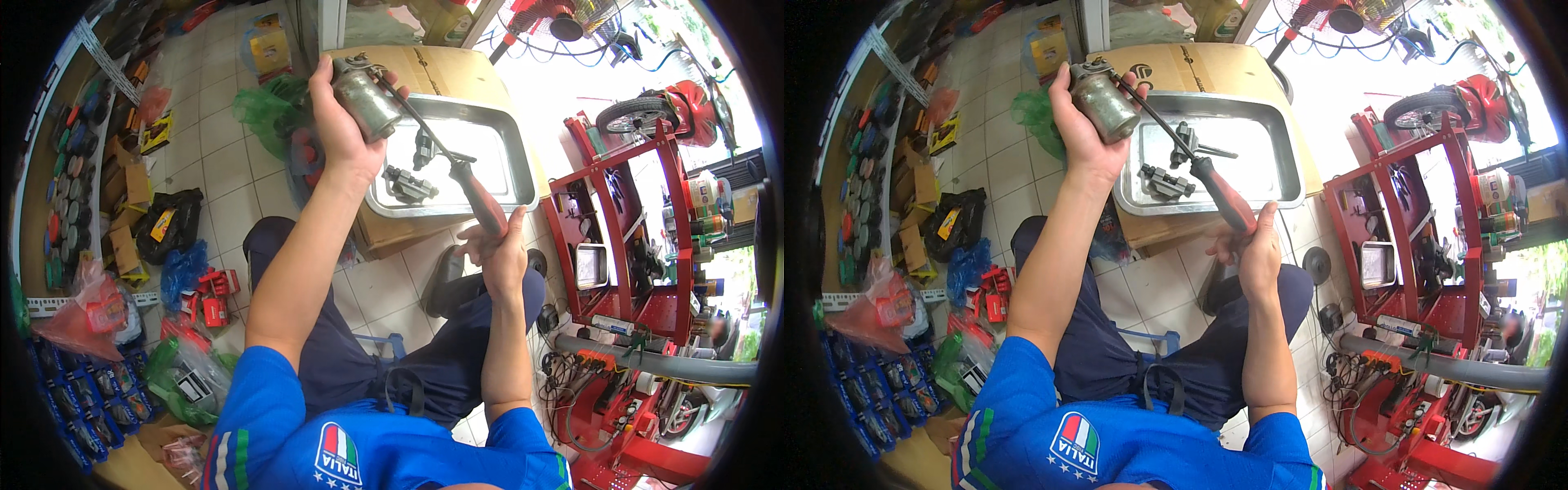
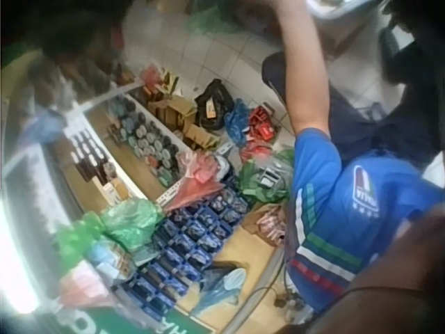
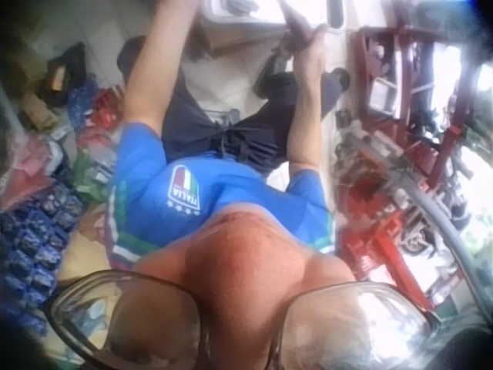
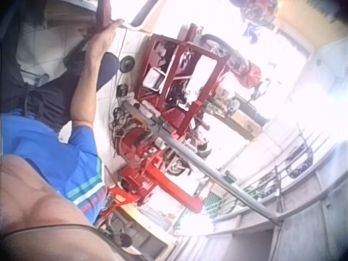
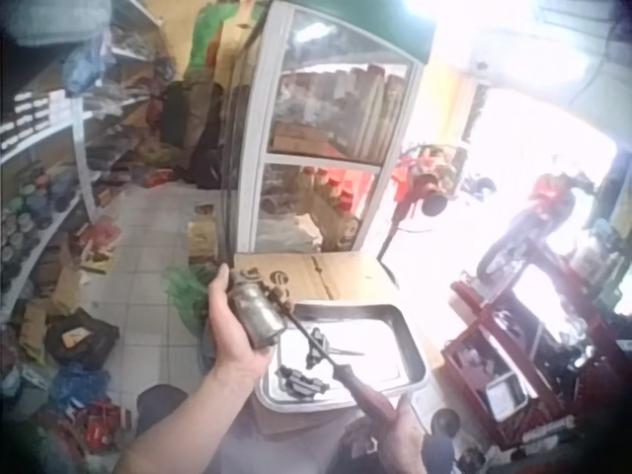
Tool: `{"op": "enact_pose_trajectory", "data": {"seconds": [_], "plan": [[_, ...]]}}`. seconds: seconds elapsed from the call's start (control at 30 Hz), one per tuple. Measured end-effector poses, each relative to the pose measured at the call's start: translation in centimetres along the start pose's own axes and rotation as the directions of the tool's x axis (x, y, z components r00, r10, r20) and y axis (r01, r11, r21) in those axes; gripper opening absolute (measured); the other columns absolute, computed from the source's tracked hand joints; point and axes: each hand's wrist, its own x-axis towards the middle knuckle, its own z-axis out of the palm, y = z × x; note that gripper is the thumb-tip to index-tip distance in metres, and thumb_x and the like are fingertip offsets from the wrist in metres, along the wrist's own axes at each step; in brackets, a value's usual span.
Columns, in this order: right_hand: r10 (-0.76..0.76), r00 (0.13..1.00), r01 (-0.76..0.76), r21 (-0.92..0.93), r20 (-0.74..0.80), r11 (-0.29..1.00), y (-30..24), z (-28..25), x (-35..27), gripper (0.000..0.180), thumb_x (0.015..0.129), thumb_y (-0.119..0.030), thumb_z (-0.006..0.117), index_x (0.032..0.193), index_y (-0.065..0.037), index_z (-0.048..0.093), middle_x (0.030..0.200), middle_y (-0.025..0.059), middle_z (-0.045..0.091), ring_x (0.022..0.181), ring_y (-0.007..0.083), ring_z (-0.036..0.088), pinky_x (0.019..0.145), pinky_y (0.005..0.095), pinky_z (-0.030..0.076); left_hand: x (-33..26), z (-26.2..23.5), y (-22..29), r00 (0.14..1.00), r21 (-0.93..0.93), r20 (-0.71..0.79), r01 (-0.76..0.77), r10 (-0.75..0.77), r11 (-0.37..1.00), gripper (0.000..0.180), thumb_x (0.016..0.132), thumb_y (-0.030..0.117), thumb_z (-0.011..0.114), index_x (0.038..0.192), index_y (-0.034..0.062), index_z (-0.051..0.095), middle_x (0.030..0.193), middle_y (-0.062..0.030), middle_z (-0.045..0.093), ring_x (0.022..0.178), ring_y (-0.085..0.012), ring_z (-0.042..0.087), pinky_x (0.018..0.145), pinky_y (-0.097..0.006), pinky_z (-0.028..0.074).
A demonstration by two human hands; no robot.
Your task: The person is cleaning a metal motorcycle component by scraping residue with a screwdriver, wiping it with a cloth, and turning it over while holding it over a metal tray.
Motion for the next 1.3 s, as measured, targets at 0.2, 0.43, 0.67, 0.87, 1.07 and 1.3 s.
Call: {"op": "enact_pose_trajectory", "data": {"seconds": [0.2, 0.43, 0.67, 0.87, 1.07, 1.3], "plan": [[-0.086, 0.996, 0.088, 0.064, -0.029, 0.994, -0.3, 0.6, 0.1, 0.056, 0.111, -0.042, 0.033, 0.117, 0.007, 0.058, 0.096, 0.0129, 0.067, 0.07, 0.0161, 0.063, 0.069, 0.033, 0.055, 0.7, -0.7, 0.0, 0.999, -0.024, -0.021, 0.027, -0.028, 0.999, 0.048, 0.095, 0.052, 0.056, 0.093, 0.0037, 0.058, 0.08, -0.0114, 0.06, 0.078, -0.028, 0.064, 0.071, -0.042, 0.054], [-0.349, 0.933, 0.355, -0.066, 0.084, 0.933, -0.5, 0.4, -0.3, 0.031, 0.109, -0.021, 0.048, 0.129, 0.003, 0.051, 0.1, 0.016, 0.069, 0.086, 0.0199, 0.069, 0.076, 0.0341, 0.059, 0.8, 0.1, 0.8, 0.992, -0.049, -0.123, -0.001, -0.005, 0.999, 0.049, 0.095, 0.053, 0.056, 0.095, 0.0034, 0.057, 0.08, -0.0114, 0.06, 0.079, -0.0283, 0.064, 0.074, -0.042, 0.053], [-0.025, 0.999, 0.019, 0.138, 0.039, 0.99, 0.4, 0.2, -0.2, 0.073, 0.111, -0.05, 0.022, 0.111, 0.011, 0.062, 0.081, 0.0122, 0.066, 0.069, 0.0197, 0.067, 0.064, 0.0323, 0.055, 0.2, -0.2, 0.4, 0.999, -0.032, -0.029, 0.021, -0.022, 0.999, 0.05, 0.095, 0.054, 0.055, 0.096, 0.0042, 0.059, 0.083, -0.0128, 0.063, 0.082, -0.0287, 0.065, 0.076, -0.042, 0.054], [-0.15, 0.989, 0.15, -0.015, 0.003, 0.989, 0.1, 0.2, 0.1, 0.039, 0.107, -0.029, 0.052, 0.129, 0.004, 0.05, 0.103, 0.0159, 0.068, 0.086, 0.0191, 0.068, 0.078, 0.0345, 0.057, 0.8, -0.9, 0.0, 1.0, -0.012, -0.016, 0.013, -0.013, 1.0, 0.049, 0.097, 0.052, 0.054, 0.094, 0.0038, 0.057, 0.08, -0.011, 0.06, 0.078, -0.0265, 0.066, 0.071, -0.042, 0.056], [-0.185, 0.978, 0.187, -0.007, 0.095, 0.982, 0.0, -0.4, -0.3, 0.036, 0.107, -0.024, 0.05, 0.127, 0.006, 0.052, 0.09, 0.019, 0.07, 0.076, 0.0231, 0.07, 0.073, 0.0347, 0.058, 0.6, 0.5, 0.6, 0.992, -0.075, -0.123, -0.008, -0.002, 0.997, 0.048, 0.097, 0.052, 0.056, 0.095, 0.0039, 0.056, 0.081, -0.0114, 0.06, 0.08, -0.0265, 0.067, 0.073, -0.042, 0.058], [0.015, 0.999, -0.015, 0.01, 0.048, 1.0, 0.2, 0.0, 0.1, 0.075, 0.11, -0.05, 0.022, 0.112, 0.012, 0.062, 0.069, 0.0103, 0.06, 0.058, 0.0177, 0.057, 0.061, 0.0342, 0.056, 0.4, -0.6, 0.1, 1.0, -0.054, -0.002, 0.028, -0.029, 0.998, 0.048, 0.097, 0.053, 0.054, 0.097, 0.0051, 0.058, 0.085, -0.0116, 0.064, 0.079, -0.0245, 0.067, 0.071, -0.041, 0.057]]}}
